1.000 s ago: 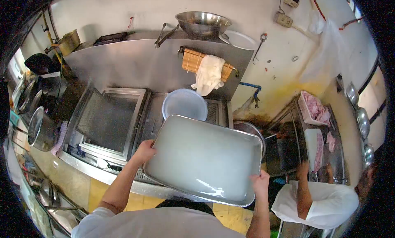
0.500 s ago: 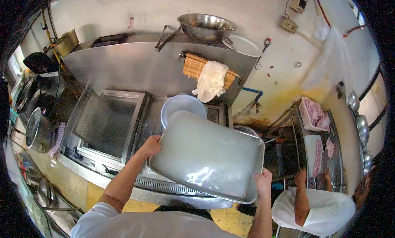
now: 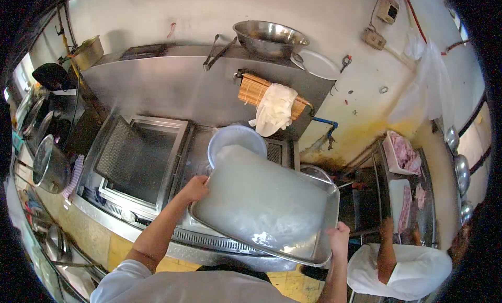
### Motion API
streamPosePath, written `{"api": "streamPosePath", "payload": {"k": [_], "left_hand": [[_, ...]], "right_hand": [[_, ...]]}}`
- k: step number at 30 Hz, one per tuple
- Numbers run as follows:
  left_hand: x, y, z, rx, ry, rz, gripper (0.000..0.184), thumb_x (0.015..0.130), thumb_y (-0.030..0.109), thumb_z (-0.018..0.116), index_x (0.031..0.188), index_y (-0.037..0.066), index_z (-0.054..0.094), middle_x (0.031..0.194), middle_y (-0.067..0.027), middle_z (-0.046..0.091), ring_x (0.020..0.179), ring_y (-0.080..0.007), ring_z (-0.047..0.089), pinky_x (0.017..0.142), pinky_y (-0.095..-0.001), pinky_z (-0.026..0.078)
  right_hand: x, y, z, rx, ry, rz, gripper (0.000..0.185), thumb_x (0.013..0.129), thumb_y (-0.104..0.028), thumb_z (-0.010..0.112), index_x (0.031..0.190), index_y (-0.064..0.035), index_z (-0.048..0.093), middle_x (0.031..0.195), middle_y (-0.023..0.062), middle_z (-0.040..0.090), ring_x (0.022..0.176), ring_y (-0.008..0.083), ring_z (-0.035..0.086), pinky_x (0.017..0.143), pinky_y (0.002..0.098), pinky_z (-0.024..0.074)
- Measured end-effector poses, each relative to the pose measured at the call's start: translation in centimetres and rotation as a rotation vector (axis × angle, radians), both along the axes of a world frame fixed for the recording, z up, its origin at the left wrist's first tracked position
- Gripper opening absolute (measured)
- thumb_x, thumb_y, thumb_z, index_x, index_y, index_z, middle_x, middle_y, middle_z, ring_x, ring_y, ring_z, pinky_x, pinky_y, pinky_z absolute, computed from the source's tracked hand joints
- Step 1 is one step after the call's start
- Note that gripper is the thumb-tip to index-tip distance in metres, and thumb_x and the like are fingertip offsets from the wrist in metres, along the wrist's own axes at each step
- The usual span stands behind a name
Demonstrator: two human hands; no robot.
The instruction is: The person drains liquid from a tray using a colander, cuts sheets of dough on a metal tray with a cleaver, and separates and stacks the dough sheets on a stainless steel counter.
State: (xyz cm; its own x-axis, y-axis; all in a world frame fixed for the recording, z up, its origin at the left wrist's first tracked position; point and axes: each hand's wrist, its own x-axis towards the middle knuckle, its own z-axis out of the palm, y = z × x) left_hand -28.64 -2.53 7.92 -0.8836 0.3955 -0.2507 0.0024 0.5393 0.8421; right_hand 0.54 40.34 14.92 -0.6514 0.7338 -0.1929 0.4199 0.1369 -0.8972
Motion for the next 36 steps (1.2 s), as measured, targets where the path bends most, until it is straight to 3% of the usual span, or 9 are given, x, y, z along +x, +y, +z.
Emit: {"api": "streamPosePath", "payload": {"k": [13, 21, 25, 28, 36], "left_hand": [[-0.4, 0.6, -1.3, 0.078, -0.092, -0.038, 0.036, 0.074, 0.016, 0.062, 0.103, -0.003, 0.072, 0.096, -0.0253, 0.073, 0.093, -0.0325, 0.072, 0.086, -0.0433, 0.053], [-0.2, 1.0, -1.2, 0.032, -0.056, -0.024, 0.034, 0.078, 0.018, 0.059, 0.100, -0.005, 0.072, 0.095, -0.0258, 0.073, 0.092, -0.0325, 0.072, 0.084, -0.0438, 0.053], [-0.4, 1.1, -1.1, 0.051, -0.120, -0.044, 0.041, 0.088, 0.030, 0.059, 0.101, -0.007, 0.071, 0.099, -0.0277, 0.072, 0.097, -0.0348, 0.071, 0.085, -0.0444, 0.053], [-0.5, 1.2, -1.1, 0.001, -0.067, -0.048, 0.049, 0.096, 0.038, 0.055, 0.103, -0.007, 0.071, 0.102, -0.0285, 0.071, 0.100, -0.0366, 0.070, 0.088, -0.0443, 0.051], [-2.1, 1.5, -4.5, 0.018, 0.103, -0.161, 0.055, 0.105, 0.042, 0.044, 0.106, -0.007, 0.070, 0.108, -0.0297, 0.069, 0.104, -0.0426, 0.067, 0.092, -0.0453, 0.049]], "right_hand": [[0.7, 0.3, 4.0, 0.123, -0.064, 0.028, 0.011, 0.068, 0.003, 0.060, 0.063, -0.0058, 0.055, 0.061, -0.0008, 0.055, 0.055, 0.0086, 0.046, 0.053, 0.0279, 0.0353], [1.2, 1.3, 3.6, 0.145, -0.007, 0.084, 0.012, 0.073, 0.001, 0.054, 0.063, -0.0061, 0.056, 0.059, 0.0024, 0.057, 0.055, 0.0112, 0.053, 0.055, 0.0271, 0.0408], [0.7, 0.5, 5.4, 0.133, -0.017, 0.072, 0.015, 0.076, 0.001, 0.049, 0.063, -0.0055, 0.055, 0.060, 0.0043, 0.059, 0.056, 0.0131, 0.056, 0.056, 0.0279, 0.0435], [0.8, 1.5, 5.7, 0.135, -0.016, 0.081, 0.011, 0.074, 0.002, 0.053, 0.066, -0.0005, 0.061, 0.063, 0.0077, 0.064, 0.057, 0.0162, 0.060, 0.058, 0.0304, 0.0482], [-0.3, 3.4, 7.5, 0.221, -0.037, 0.109, 0.011, 0.073, -0.004, 0.059, 0.062, -0.0042, 0.058, 0.060, 0.0025, 0.057, 0.056, 0.0133, 0.051, 0.055, 0.0289, 0.0392]]}}
